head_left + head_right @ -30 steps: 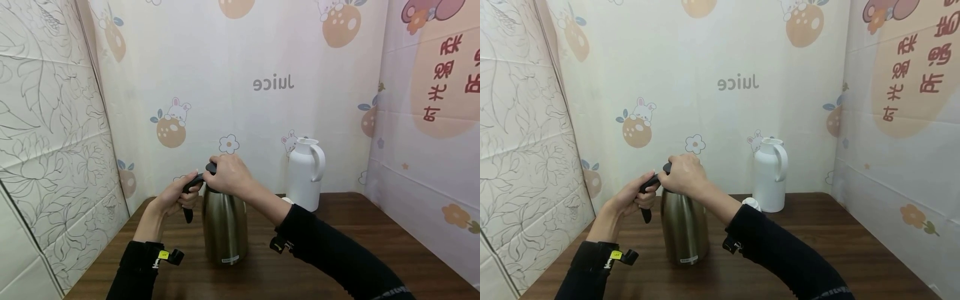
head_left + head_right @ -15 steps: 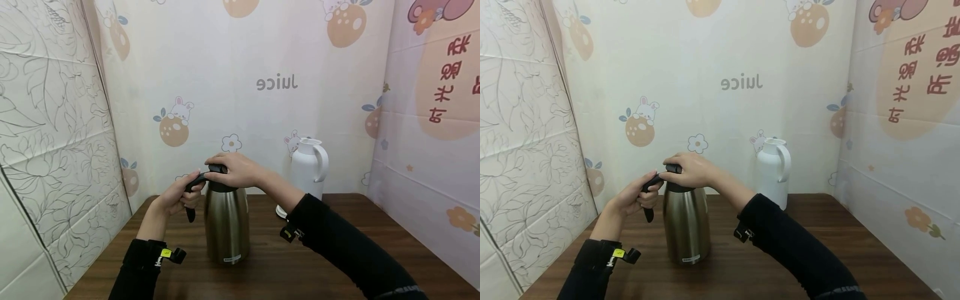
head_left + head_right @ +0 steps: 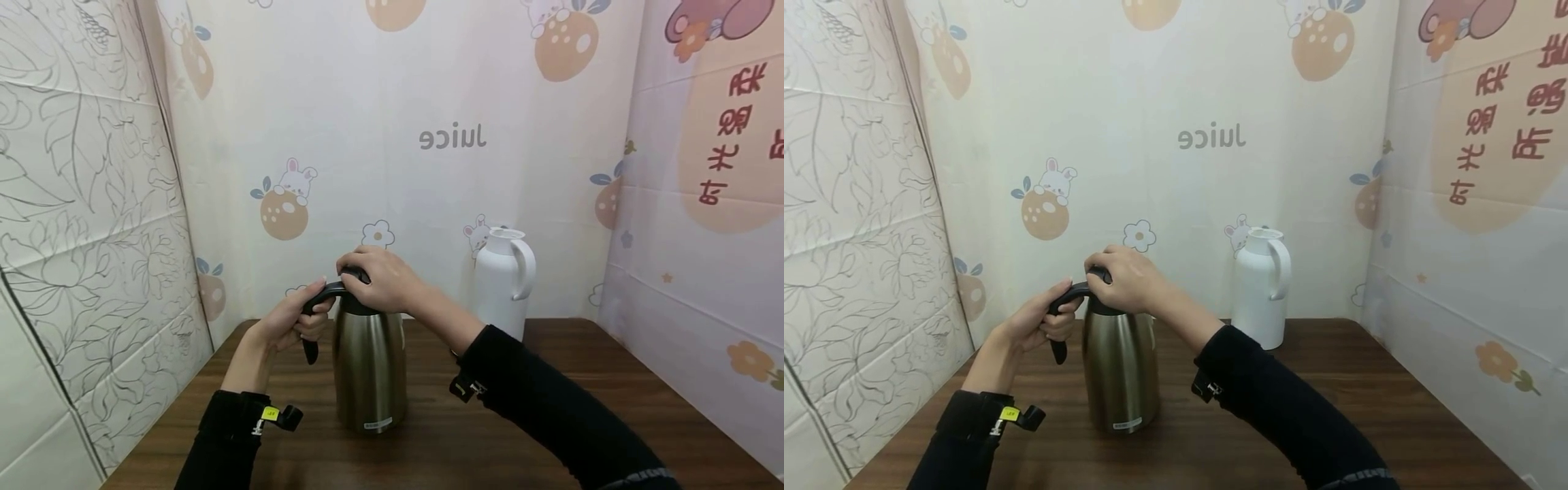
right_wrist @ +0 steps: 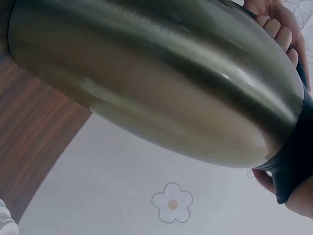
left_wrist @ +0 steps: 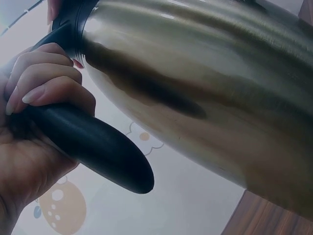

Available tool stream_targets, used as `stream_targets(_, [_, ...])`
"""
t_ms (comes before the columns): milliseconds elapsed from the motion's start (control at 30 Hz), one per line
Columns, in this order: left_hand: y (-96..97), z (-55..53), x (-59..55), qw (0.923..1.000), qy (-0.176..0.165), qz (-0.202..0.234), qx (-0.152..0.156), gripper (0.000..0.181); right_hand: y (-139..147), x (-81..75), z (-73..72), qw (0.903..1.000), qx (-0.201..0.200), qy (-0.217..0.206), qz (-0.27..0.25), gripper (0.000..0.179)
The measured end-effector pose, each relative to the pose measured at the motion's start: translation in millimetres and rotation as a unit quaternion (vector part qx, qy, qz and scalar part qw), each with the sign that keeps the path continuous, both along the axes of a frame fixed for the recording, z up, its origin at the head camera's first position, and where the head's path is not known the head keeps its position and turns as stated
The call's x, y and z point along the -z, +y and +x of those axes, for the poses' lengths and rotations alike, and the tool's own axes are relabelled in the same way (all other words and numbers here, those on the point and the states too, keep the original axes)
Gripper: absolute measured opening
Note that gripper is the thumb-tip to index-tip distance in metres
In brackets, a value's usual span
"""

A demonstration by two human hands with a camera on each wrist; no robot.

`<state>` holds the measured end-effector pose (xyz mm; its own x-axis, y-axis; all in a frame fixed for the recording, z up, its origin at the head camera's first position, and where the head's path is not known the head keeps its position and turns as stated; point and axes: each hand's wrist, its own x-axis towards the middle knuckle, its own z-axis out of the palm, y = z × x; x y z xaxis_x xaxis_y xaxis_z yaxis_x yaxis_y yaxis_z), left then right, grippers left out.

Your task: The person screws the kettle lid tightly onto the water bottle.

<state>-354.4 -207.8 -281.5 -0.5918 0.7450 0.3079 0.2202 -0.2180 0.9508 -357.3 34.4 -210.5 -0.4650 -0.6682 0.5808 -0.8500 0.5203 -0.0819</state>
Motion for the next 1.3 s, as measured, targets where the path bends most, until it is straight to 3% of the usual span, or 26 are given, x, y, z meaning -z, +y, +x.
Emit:
stream_targets(267, [0.4,2.5,-1.1,0.9994,0.008,-0.017,-0.029,0.049,-11,1.0,14.9,0.9952,0.097,-0.015,-0.007,0.030])
stream_targets(467, [-1.2,3.8,-1.5,0.9993,0.003,-0.020,-0.030,0.049,-25,0.4,26.7,0.9804,0.189,-0.055,-0.011,0.035])
stream_targets(600, [-2.7,4.7,0.1,0.9996,-0.004,-0.017,-0.021,0.049,-27,-1.0,29.3,0.9763,0.206,-0.068,0.005,0.035])
stream_targets(767, [-1.7,4.5,-0.6,0.9997,-0.002,-0.017,-0.017,0.048,-20,-3.3,26.4,0.9824,0.176,-0.058,0.022,0.037])
stream_targets(967, [-2.0,3.4,-1.7,1.0000,0.000,-0.009,-0.001,0.048,-10,-5.3,17.5,0.9936,0.103,-0.023,0.039,0.047])
stream_targets(1133, [-0.7,2.1,-1.1,0.9998,0.008,-0.002,0.016,0.047,-2,-4.3,9.1,0.9976,0.051,-0.013,0.045,0.051])
stream_targets(1300, [0.5,1.9,-1.1,0.9999,0.007,-0.004,0.012,0.047,7,-0.7,-3.5,0.9988,-0.022,0.012,0.041,0.049])
